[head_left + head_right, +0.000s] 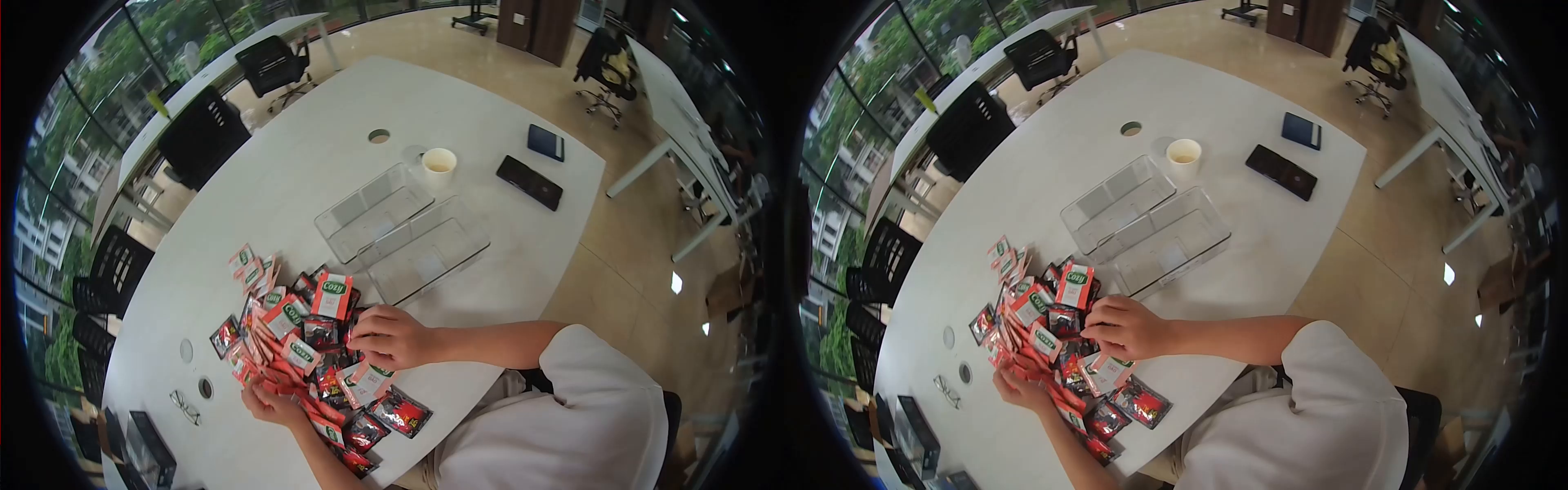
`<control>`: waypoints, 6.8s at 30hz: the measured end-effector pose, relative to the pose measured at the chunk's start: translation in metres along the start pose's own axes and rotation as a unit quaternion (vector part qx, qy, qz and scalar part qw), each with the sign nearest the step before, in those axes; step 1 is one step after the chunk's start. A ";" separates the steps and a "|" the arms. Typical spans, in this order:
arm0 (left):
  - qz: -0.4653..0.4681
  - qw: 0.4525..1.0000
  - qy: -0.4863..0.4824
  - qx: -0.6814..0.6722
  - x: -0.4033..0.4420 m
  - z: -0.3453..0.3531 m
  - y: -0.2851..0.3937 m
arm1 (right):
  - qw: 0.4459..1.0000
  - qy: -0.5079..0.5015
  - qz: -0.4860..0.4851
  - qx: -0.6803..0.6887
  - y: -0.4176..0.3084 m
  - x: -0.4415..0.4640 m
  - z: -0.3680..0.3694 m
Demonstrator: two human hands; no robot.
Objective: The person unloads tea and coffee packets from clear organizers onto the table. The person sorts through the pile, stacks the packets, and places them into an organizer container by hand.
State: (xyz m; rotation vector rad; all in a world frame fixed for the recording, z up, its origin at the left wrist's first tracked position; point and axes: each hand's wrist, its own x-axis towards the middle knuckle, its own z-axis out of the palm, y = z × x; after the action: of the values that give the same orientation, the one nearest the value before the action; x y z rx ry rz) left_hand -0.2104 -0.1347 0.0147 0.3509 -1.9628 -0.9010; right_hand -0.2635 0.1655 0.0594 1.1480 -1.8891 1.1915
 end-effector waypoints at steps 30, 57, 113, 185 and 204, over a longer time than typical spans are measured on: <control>-0.124 0.986 -0.035 -0.104 0.003 0.005 -0.003 | 0.897 -0.250 0.267 -0.247 0.127 0.028 -0.145; -0.041 0.995 -0.035 -0.079 0.007 0.000 0.007 | 0.891 -0.275 0.263 -0.248 0.125 0.046 -0.148; -0.091 0.898 -0.397 0.166 0.067 0.026 0.017 | 0.740 -0.111 0.561 0.353 -0.049 -0.009 -0.006; -0.284 0.791 -0.185 0.509 0.025 -0.199 -0.113 | 0.871 -0.449 -0.196 0.046 -0.122 -0.049 0.062; -0.041 0.946 -0.246 0.209 -0.030 -0.153 0.008 | 0.956 -0.281 -0.023 -0.079 -0.097 -0.027 -0.004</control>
State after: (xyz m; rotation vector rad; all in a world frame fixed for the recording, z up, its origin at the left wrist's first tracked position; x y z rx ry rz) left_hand -0.0651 -0.1811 0.0493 0.4856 -2.6289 -0.6551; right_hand -0.1640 0.1574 0.0747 1.5428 -2.3010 0.7092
